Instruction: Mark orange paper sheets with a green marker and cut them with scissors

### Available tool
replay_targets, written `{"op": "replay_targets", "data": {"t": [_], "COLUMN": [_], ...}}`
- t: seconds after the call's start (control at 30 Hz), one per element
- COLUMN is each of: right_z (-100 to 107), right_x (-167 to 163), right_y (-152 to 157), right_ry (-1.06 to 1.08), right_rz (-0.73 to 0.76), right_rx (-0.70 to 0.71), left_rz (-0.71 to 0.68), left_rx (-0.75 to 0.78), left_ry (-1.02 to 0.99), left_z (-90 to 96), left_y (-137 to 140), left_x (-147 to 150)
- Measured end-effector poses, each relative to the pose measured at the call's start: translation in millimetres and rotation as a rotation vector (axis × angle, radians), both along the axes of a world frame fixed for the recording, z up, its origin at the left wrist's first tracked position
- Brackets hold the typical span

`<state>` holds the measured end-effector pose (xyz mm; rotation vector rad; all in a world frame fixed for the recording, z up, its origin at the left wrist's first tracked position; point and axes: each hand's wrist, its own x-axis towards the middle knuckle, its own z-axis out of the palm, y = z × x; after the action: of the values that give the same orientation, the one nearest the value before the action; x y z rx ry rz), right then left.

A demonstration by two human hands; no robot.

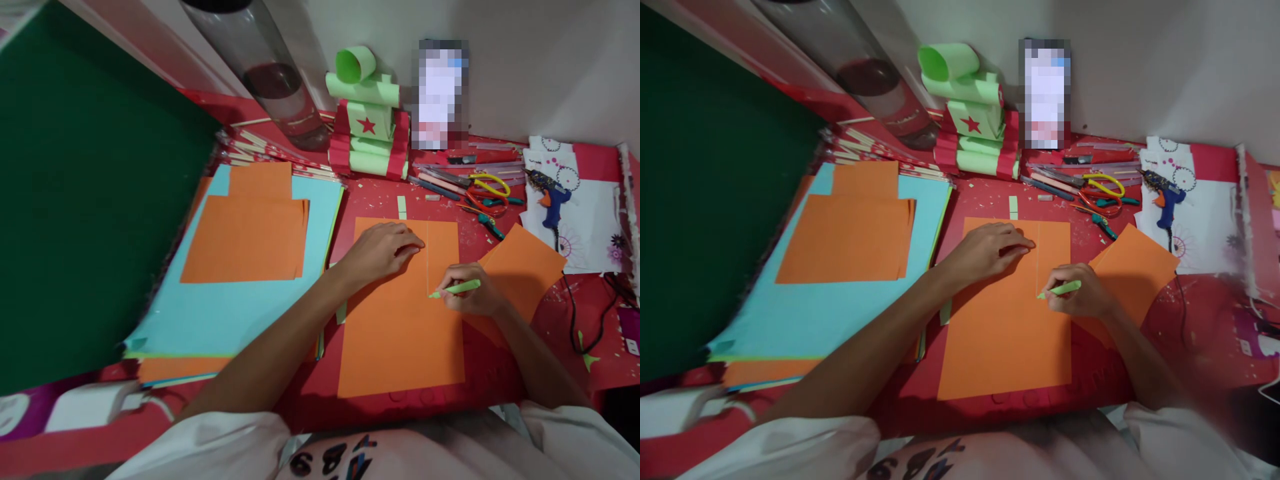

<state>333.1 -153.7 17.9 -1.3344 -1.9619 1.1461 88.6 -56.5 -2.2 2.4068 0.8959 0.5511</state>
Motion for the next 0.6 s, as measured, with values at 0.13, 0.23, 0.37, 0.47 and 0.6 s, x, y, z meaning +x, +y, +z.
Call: {"op": "replay_targets", "data": {"t": [0.13, 0.23, 0.37, 0.47, 0.6], "right_z": [1, 1, -2, -9, -18], "right_x": [-1, -1, 3, 9, 8], "right_y": [0, 0, -1, -2, -1], "right_ry": [-0.006, -0.002, 0.031, 0.208, 0.352], "right_rz": [0.004, 0.012, 0.011, -0.082, -0.333], "right_rx": [0.001, 0.017, -0.009, -0.088, -0.041], "left_rz": [0.011, 0.019, 0.016, 0.005, -0.023], "left_rx": [0.006, 0.005, -0.003, -0.018, -0.047], "left_ry": [0.001, -0.004, 0.008, 0.022, 0.042], "left_z": [-1.3, -2.0, -1.1, 1.3, 5.9], "left_y": [-1, -1, -1, 0, 0], "left_x": [0, 1, 1, 1, -1]}}
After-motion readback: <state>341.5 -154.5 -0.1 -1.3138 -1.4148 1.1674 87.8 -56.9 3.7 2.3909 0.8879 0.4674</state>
